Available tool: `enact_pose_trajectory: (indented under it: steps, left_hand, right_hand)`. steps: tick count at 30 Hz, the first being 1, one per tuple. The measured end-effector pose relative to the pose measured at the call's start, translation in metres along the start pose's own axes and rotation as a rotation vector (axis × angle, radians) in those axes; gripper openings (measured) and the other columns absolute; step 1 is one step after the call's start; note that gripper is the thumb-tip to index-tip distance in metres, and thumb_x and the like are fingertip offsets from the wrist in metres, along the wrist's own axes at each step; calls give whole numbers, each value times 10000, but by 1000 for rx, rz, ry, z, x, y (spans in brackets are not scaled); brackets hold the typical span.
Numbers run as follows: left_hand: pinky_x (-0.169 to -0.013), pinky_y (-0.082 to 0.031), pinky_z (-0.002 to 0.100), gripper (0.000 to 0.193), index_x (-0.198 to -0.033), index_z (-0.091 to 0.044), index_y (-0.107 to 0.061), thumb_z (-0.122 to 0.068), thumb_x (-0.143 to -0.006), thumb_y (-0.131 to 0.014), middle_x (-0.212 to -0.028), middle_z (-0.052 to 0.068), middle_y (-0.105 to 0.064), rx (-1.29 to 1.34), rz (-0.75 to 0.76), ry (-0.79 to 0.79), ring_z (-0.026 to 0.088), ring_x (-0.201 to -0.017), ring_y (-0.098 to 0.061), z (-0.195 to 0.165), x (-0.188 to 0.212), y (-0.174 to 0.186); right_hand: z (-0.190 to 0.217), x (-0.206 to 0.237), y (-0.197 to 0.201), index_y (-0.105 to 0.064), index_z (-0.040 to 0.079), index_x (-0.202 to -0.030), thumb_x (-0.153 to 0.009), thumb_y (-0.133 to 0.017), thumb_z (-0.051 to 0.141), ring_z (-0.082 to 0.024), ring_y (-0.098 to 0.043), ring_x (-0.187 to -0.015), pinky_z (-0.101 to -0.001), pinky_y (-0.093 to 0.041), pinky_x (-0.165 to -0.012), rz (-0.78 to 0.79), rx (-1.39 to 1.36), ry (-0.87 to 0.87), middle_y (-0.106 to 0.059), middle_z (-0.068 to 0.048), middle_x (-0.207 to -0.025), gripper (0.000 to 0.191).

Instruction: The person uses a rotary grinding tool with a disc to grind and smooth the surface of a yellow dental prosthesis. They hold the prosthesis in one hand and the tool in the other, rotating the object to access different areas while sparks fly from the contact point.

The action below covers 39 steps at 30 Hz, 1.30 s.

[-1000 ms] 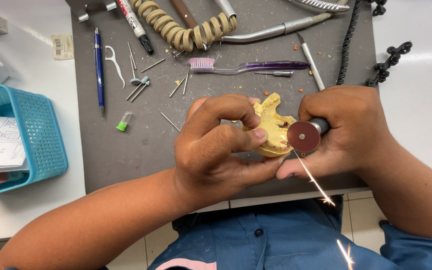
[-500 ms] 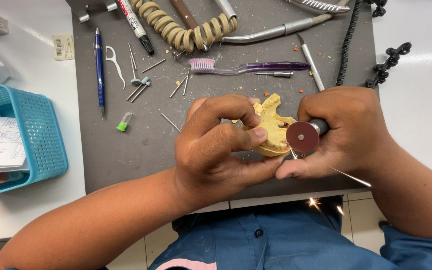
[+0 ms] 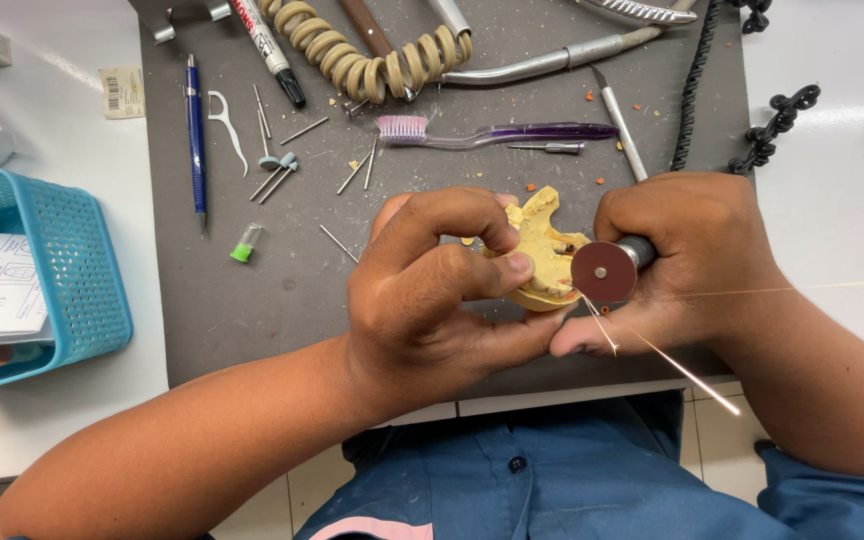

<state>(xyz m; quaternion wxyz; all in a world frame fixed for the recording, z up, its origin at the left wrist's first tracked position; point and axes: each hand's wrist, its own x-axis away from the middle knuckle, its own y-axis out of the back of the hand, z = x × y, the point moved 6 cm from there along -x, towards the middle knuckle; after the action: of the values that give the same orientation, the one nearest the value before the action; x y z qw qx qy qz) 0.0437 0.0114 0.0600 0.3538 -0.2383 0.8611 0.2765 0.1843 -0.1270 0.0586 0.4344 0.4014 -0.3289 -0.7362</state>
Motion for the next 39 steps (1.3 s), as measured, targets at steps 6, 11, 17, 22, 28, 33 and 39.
enact_pose_trajectory:
  steps: [6, 11, 17, 22, 28, 33, 39]
  left_hand:
    - [-876, -484, 300, 475, -991, -132, -612, -186, -740, -1011, -1091, 38, -646, -5, -10, 1, 185, -1010, -697, 1, 2, -1]
    - [-869, -481, 296, 485, -986, -135, -601, -187, -738, -1014, -1089, 39, -640, -14, -17, -5, 182, -1006, -689, 0, 2, 0]
    - [-857, -495, 298, 512, -994, -128, -576, -192, -741, -1016, -1085, 46, -642, -11, -28, 11, 178, -982, -678, 2, 2, 0]
    - [-855, -502, 299, 516, -1002, -126, -574, -191, -741, -1014, -1087, 48, -644, -1, -26, 19, 178, -982, -675, 2, 3, -1]
    - [-883, -519, 305, 505, -991, -125, -581, -193, -736, -1012, -1089, 48, -640, -3, -18, 13, 185, -1001, -677, 1, 3, 0]
    - [-887, -523, 308, 498, -974, -123, -578, -185, -734, -1010, -1083, 49, -639, -6, -20, 10, 190, -1011, -678, -1, 0, 0]
    - [-858, -513, 316, 489, -942, -114, -579, -167, -702, -1002, -1046, 58, -633, 4, -17, 11, 207, -1014, -675, -2, -2, 0]
  right_hand:
    - [-1, -1, -1, -535, 94, -597, -515, -865, 710, -199, -514, -441, -334, -373, -440, -11, -7, -7, -458, -32, -498, 704]
    - [0, 1, 0, -534, 92, -617, -520, -860, 721, -209, -513, -468, -336, -375, -461, -22, 16, 8, -455, -37, -521, 715]
    - [0, 1, 0, -525, 97, -616, -524, -844, 746, -184, -515, -452, -321, -370, -445, -35, 20, 23, -453, -19, -508, 728]
    - [0, 1, 0, -523, 100, -604, -523, -837, 749, -181, -512, -441, -319, -368, -437, -28, 17, 31, -446, -16, -495, 725]
    - [1, 0, 0, -526, 96, -599, -518, -856, 731, -185, -508, -442, -321, -367, -438, -24, 15, 20, -448, -23, -497, 721]
    - [2, 0, 1, -542, 91, -626, -537, -858, 724, -175, -517, -461, -313, -374, -451, -35, 4, 30, -460, -18, -518, 714]
    - [1, 0, -1, -515, 104, -565, -497, -849, 729, -153, -501, -407, -305, -357, -403, -24, 2, 22, -432, -2, -456, 713]
